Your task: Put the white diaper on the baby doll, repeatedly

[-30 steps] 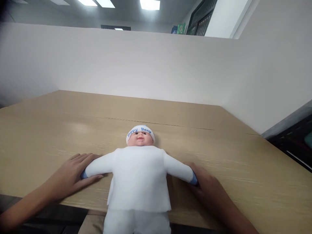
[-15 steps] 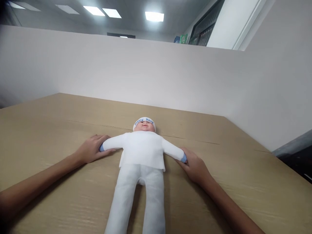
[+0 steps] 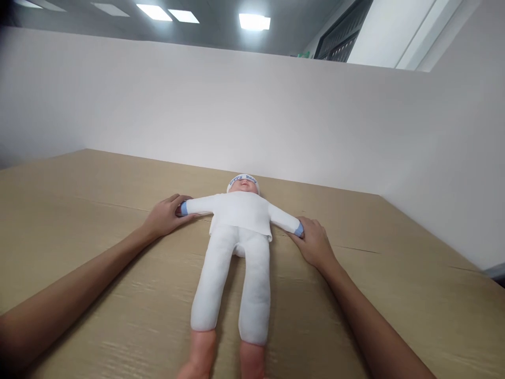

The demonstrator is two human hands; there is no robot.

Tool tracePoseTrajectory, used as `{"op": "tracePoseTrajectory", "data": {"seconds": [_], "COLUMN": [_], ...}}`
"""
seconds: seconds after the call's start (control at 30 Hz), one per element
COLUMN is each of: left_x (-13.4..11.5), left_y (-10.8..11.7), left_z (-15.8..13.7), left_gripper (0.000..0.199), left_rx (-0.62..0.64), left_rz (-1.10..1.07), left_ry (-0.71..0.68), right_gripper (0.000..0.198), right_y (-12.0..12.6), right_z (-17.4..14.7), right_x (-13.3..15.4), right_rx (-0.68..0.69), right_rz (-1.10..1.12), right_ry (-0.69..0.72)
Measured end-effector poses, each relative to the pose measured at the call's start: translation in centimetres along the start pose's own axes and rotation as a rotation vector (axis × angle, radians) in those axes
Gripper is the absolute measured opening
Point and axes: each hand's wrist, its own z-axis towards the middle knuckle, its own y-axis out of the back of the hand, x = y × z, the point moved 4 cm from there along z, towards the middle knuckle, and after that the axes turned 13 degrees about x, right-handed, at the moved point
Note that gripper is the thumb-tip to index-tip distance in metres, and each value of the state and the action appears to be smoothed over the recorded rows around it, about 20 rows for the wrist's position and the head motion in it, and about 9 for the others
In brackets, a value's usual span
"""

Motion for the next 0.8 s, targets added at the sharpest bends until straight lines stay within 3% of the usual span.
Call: {"op": "tracePoseTrajectory", "data": {"seconds": [0.27, 0.6, 0.8], "left_x": [2.3, 1.2, 1.4], "left_y": [-1.3, -0.6, -0.8], "left_z": [0.9, 0.5, 0.5], "left_gripper": [0.049, 0.057, 0.048], "left_rx": [0.032, 0.056, 0.099], "left_rz": [0.013, -0.041, 0.007], "left_ry": [-0.029, -0.051, -0.018], "right_gripper": [0.066, 0.069, 0.073], "right_y": [-1.0, -0.4, -0.4], "right_z": [1.5, 1.1, 1.1], "right_x": [-2.1, -0.9, -1.1], "right_rx": [-0.035, -0.063, -0.051], "right_rz": [0.013, 0.070, 0.082], "right_ry": [0.028, 0.042, 0.050]}}
